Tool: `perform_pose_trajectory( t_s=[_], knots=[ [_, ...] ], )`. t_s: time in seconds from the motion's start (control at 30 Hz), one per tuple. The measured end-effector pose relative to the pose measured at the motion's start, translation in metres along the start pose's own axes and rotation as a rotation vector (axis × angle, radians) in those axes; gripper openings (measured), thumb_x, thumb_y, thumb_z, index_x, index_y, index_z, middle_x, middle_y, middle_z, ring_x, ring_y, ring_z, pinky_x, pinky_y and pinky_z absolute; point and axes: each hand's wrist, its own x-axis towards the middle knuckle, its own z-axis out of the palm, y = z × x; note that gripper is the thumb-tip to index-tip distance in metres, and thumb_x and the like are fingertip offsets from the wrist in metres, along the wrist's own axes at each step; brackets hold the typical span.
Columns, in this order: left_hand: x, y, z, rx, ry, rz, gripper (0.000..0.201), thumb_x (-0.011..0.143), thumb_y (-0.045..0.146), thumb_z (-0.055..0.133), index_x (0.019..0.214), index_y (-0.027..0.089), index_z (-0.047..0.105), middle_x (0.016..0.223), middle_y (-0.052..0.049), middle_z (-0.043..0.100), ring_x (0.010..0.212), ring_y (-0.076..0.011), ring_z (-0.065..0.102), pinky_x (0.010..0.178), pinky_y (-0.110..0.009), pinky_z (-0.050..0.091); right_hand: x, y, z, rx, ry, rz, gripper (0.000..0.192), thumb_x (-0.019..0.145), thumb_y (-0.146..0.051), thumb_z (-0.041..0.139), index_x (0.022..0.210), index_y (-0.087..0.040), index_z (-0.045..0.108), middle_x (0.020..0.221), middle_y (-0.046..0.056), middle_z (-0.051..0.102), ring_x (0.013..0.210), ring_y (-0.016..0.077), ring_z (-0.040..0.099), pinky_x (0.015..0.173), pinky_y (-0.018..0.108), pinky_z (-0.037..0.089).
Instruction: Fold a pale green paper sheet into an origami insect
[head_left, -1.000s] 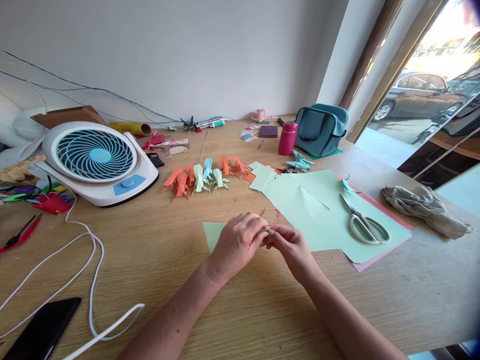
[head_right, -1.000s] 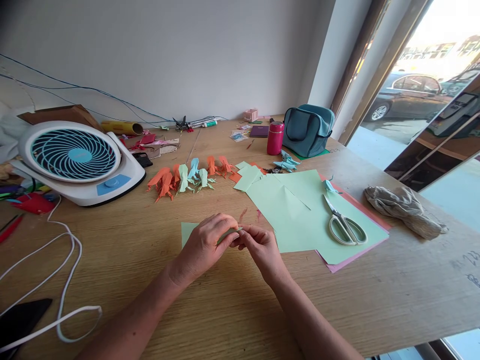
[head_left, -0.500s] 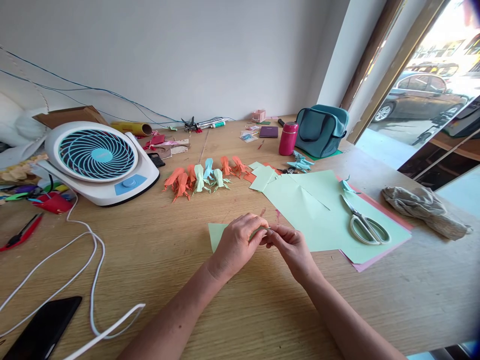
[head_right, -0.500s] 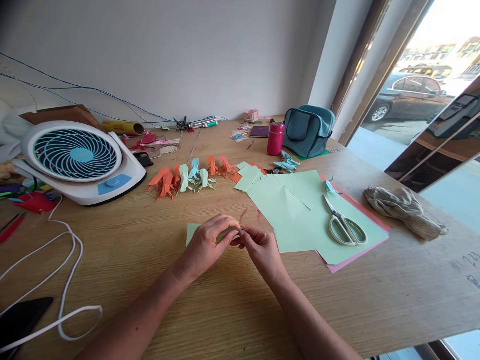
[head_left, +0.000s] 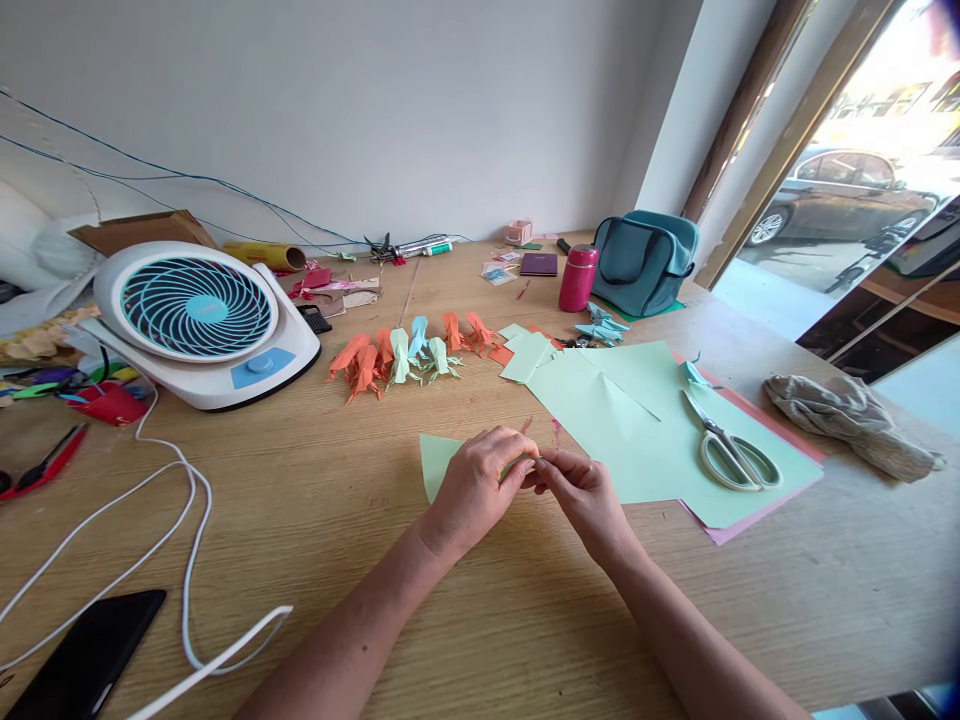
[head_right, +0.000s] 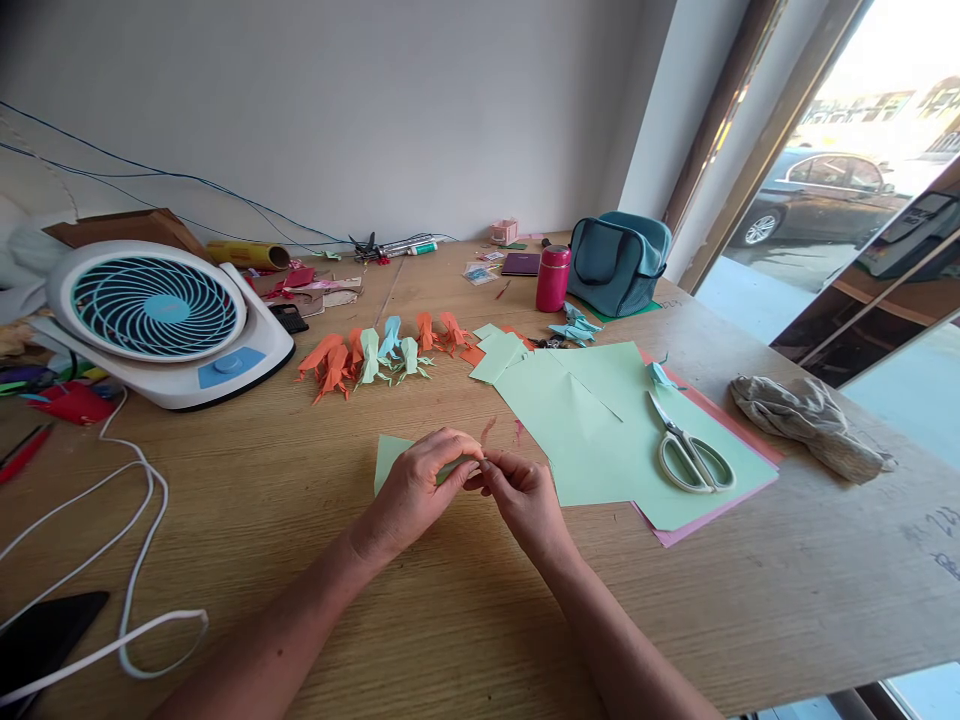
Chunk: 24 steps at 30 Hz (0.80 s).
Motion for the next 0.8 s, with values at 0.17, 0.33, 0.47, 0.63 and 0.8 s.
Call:
perform_pose_trajectory(
  t_s=[0.17, 0.33, 0.47, 0.63, 0.8],
  knots=[
    [-0.0002, 0.0000, -0.0001, 0.018, 0.006, -0.011, 0.016, 0.091, 0.006, 0.056, 0.095, 0.022, 0.060, 0.094, 0.000, 0.064, 0.090, -0.0158, 0.060, 0.083, -0.027, 0.046, 0.0002, 0.0018, -0.0005, -0.008, -0.013, -0.006, 0.033, 0.088, -0.048, 0.064, 0.099, -0.020, 0.078, 0.080, 0.005, 0.075, 0.075, 0.0194, 0.067, 0.070, 0.032, 0.050],
    [-0.0005, -0.0004, 0.0012, -0.001, 0.012, -0.024, 0.016, 0.091, 0.006, 0.055, 0.093, 0.021, 0.059, 0.093, 0.000, 0.064, 0.088, -0.0156, 0.060, 0.082, -0.028, 0.047, 0.0003, 0.0029, -0.0006, -0.005, -0.027, -0.010, 0.032, 0.089, -0.047, 0.063, 0.102, -0.021, 0.077, 0.084, 0.005, 0.076, 0.079, 0.0203, 0.069, 0.071, 0.031, 0.050],
    [0.0000, -0.0003, 0.0019, -0.022, 0.010, -0.027, 0.019, 0.090, 0.004, 0.054, 0.093, 0.021, 0.059, 0.095, 0.000, 0.064, 0.090, -0.0160, 0.060, 0.082, -0.028, 0.047, 0.0005, 0.0043, -0.0011, 0.000, -0.024, -0.005, 0.033, 0.089, -0.048, 0.064, 0.102, -0.021, 0.077, 0.085, 0.006, 0.076, 0.080, 0.0209, 0.070, 0.071, 0.032, 0.050],
    [0.0003, -0.0011, 0.0021, -0.034, 0.005, -0.037, 0.019, 0.090, 0.004, 0.055, 0.093, 0.022, 0.060, 0.095, 0.000, 0.065, 0.090, -0.0158, 0.061, 0.083, -0.028, 0.047, 0.0007, 0.0069, -0.0017, -0.007, -0.024, -0.012, 0.032, 0.090, -0.046, 0.063, 0.104, -0.021, 0.077, 0.086, 0.005, 0.076, 0.081, 0.0210, 0.070, 0.072, 0.032, 0.050],
    [-0.0004, -0.0024, 0.0021, -0.058, 0.020, -0.080, 0.014, 0.089, 0.007, 0.057, 0.089, 0.021, 0.058, 0.093, 0.000, 0.065, 0.088, -0.0160, 0.061, 0.082, -0.027, 0.048, 0.0008, 0.0058, -0.0013, -0.019, -0.030, -0.006, 0.031, 0.091, -0.045, 0.063, 0.105, -0.022, 0.077, 0.087, 0.005, 0.077, 0.080, 0.0196, 0.069, 0.072, 0.032, 0.051]
  ],
)
